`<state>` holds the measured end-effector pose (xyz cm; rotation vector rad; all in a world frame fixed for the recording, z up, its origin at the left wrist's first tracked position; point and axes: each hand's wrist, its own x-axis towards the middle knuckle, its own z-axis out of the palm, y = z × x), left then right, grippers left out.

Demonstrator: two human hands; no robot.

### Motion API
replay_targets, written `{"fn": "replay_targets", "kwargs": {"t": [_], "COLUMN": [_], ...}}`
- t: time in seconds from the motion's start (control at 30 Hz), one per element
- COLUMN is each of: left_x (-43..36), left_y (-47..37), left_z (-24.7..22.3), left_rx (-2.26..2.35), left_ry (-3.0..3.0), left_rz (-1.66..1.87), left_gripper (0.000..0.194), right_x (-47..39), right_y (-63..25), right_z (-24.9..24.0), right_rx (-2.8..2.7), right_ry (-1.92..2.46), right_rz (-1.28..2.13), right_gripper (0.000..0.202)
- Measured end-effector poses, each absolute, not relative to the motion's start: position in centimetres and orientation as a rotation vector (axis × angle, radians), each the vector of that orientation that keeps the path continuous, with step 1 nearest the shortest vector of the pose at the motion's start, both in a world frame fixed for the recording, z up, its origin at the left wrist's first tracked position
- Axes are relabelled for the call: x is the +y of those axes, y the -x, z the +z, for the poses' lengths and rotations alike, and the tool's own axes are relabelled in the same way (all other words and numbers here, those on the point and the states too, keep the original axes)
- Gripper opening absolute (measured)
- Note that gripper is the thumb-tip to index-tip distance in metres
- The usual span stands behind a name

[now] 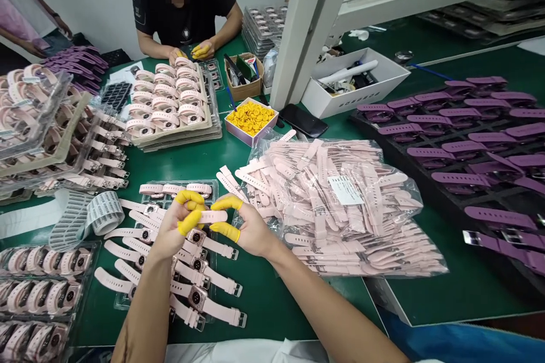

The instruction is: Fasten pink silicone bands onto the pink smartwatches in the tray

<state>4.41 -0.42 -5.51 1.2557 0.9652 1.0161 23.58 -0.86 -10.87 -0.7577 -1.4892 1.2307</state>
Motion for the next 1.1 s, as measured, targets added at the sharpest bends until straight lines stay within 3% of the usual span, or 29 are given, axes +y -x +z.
{"fn": "replay_targets", "kwargs": {"t": [0.13, 0.27, 0.37, 0.57, 0.93, 1.1], "left_x": [-0.3, 0.8, 2.0, 2.6, 4.8, 4.2], "left_y": [0.0, 4.7, 6.5, 7.2, 6.3, 6.1], "left_z": [-3.4, -2.8, -4.1, -5.8, -4.8, -4.6], "left_rx": [1.08, 1.374, 1.415, 1.349, 1.341, 1.447], "left_ry": [-1.391, -1.608, -1.661, -1.69, -1.881, -1.979], "left_rz": [1.012, 0.85, 0.76, 0.629, 0.361, 0.431], "left_gripper": [0.026, 0.026, 0.029, 0.03, 0.028, 0.02], "right_x": [-1.2, -2.0, -2.6, -2.9, -2.8, -2.7], "right_y": [-23.4, -22.4, -21.4, -21.1, -21.0, -21.2], "right_z": [-10.5, -10.3, -10.4, -10.5, -11.1, -11.1], "right_rx": [-1.572, -2.016, -2.261, -2.357, -2.391, -2.363], "right_ry": [0.836, 0.768, 0.761, 0.747, 0.695, 0.675], "right_rz": [1.035, 0.747, 0.604, 0.6, 0.652, 0.676], "right_gripper": [0.051, 0.024, 0.018, 0.018, 0.017, 0.018]}}
